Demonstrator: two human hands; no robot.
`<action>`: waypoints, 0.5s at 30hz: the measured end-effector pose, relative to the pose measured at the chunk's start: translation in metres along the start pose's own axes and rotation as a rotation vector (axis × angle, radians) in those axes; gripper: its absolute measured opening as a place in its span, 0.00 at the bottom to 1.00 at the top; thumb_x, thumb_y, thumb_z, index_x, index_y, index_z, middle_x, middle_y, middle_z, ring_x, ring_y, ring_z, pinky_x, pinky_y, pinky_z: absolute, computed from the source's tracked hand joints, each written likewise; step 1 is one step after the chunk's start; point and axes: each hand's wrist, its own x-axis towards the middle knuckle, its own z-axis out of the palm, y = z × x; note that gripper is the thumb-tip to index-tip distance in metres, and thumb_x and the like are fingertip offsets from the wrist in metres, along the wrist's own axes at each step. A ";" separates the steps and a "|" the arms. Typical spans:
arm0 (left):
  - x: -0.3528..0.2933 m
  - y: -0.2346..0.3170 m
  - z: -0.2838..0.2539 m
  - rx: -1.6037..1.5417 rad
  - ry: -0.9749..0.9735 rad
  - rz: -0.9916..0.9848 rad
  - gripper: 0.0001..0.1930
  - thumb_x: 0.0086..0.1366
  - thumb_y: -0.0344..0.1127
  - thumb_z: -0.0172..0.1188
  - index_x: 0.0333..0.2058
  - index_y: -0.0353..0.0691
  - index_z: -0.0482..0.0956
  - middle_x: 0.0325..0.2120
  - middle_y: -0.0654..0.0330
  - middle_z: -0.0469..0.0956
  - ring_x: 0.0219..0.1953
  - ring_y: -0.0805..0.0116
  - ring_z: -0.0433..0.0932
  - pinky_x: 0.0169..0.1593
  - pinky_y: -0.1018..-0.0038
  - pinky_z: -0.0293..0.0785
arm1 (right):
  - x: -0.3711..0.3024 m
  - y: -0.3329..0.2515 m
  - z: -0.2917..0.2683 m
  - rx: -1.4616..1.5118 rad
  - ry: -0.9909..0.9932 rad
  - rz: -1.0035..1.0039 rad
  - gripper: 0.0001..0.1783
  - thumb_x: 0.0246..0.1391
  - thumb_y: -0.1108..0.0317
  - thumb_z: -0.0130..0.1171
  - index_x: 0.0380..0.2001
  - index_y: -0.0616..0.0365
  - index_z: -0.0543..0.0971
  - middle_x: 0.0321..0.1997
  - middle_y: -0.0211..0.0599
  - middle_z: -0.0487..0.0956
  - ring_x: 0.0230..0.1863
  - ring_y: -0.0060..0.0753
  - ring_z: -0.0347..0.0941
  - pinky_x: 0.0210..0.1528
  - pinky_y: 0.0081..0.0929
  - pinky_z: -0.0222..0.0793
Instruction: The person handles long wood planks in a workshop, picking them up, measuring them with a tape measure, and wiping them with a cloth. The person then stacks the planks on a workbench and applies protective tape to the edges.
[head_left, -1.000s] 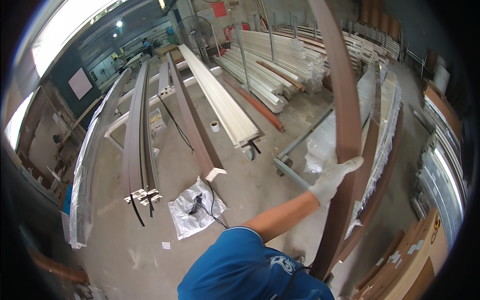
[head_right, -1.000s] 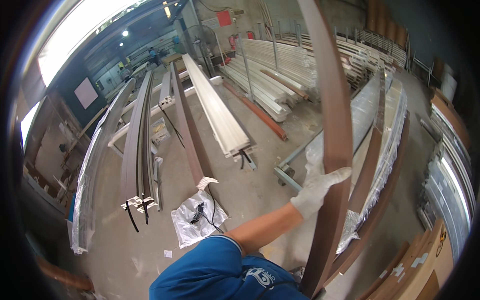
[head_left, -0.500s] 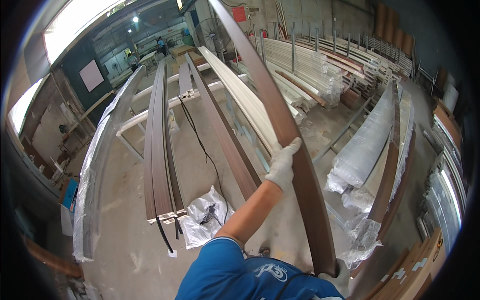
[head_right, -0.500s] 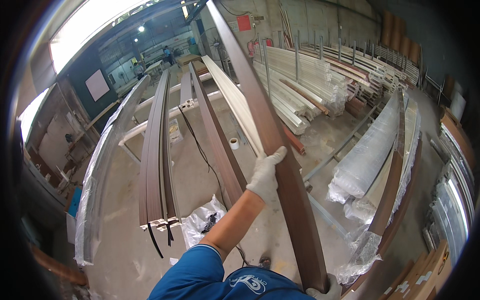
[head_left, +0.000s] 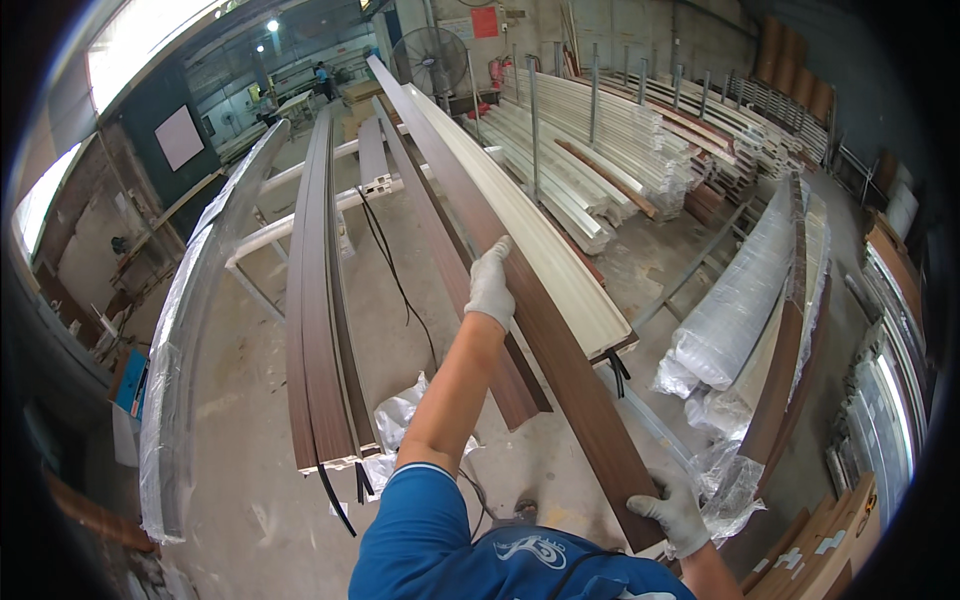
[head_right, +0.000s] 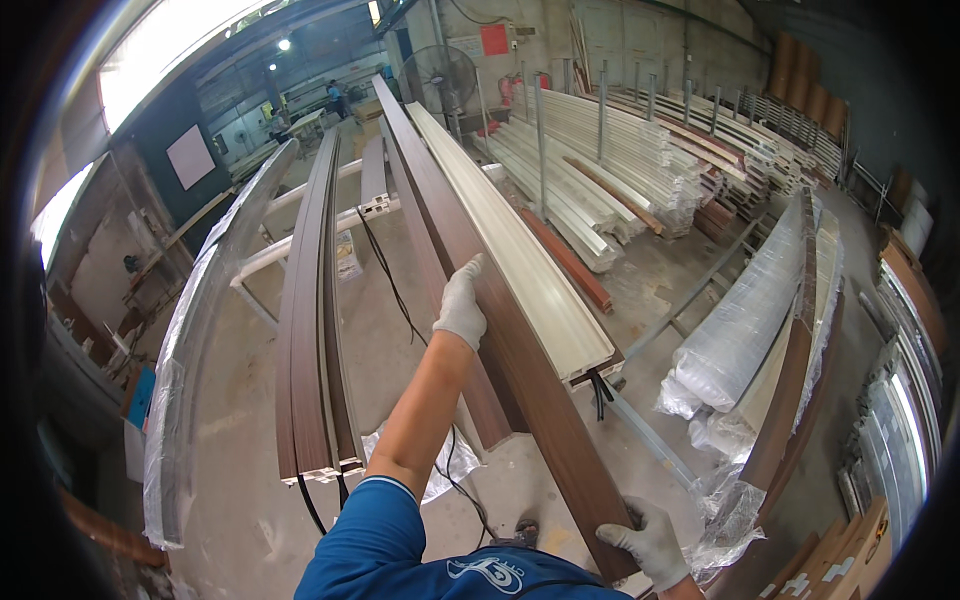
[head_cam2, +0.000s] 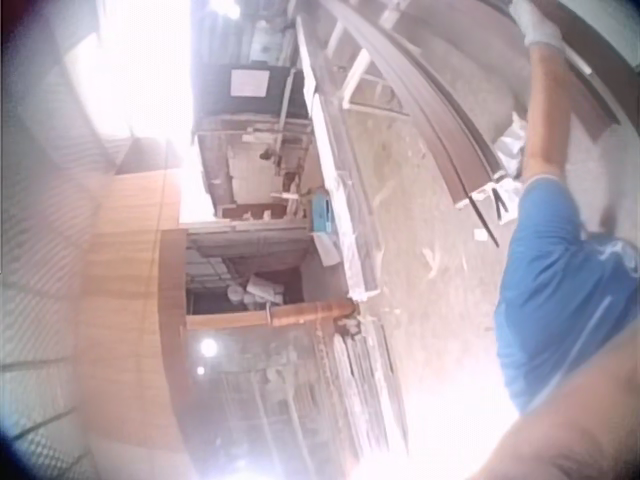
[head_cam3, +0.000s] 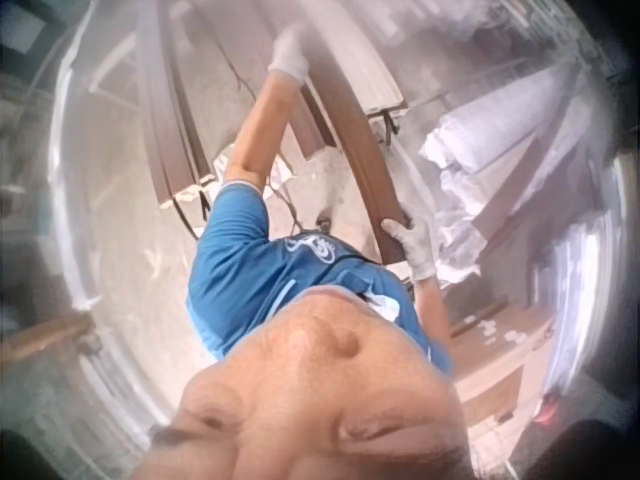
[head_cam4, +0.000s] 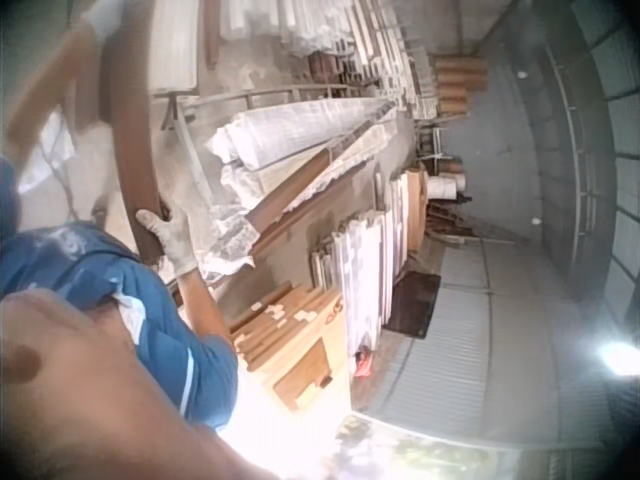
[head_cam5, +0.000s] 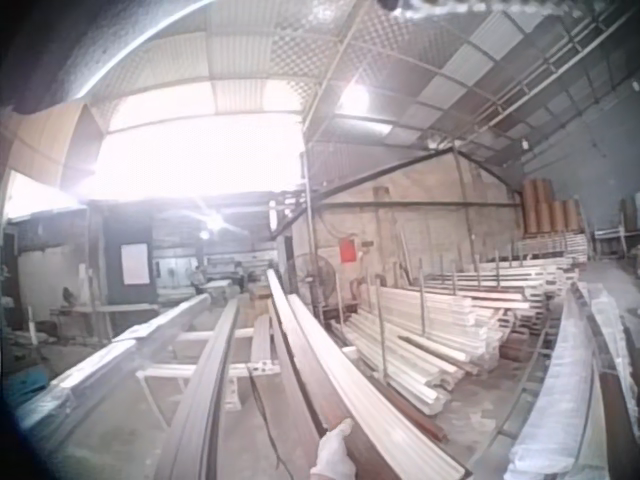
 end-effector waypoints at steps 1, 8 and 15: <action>0.010 0.002 -0.002 -0.001 0.011 -0.005 0.41 0.64 0.51 0.65 0.70 0.38 0.62 0.74 0.47 0.51 0.75 0.50 0.49 0.75 0.58 0.42 | 0.008 -0.007 0.004 0.009 -0.018 -0.016 0.34 0.51 0.68 0.74 0.57 0.76 0.74 0.51 0.44 0.82 0.49 0.28 0.79 0.52 0.25 0.74; 0.099 -0.002 -0.012 -0.053 0.008 -0.016 0.45 0.63 0.56 0.65 0.71 0.37 0.59 0.75 0.48 0.50 0.76 0.51 0.48 0.75 0.57 0.43 | 0.069 -0.039 0.031 -0.012 -0.057 -0.068 0.31 0.54 0.67 0.71 0.58 0.73 0.76 0.50 0.42 0.83 0.48 0.27 0.78 0.53 0.25 0.73; 0.140 -0.011 -0.021 -0.092 -0.021 -0.059 0.42 0.65 0.57 0.62 0.70 0.39 0.61 0.73 0.50 0.56 0.74 0.52 0.52 0.75 0.58 0.45 | 0.154 -0.025 0.052 0.011 -0.071 0.014 0.25 0.56 0.60 0.71 0.49 0.70 0.81 0.44 0.36 0.84 0.45 0.24 0.79 0.50 0.24 0.74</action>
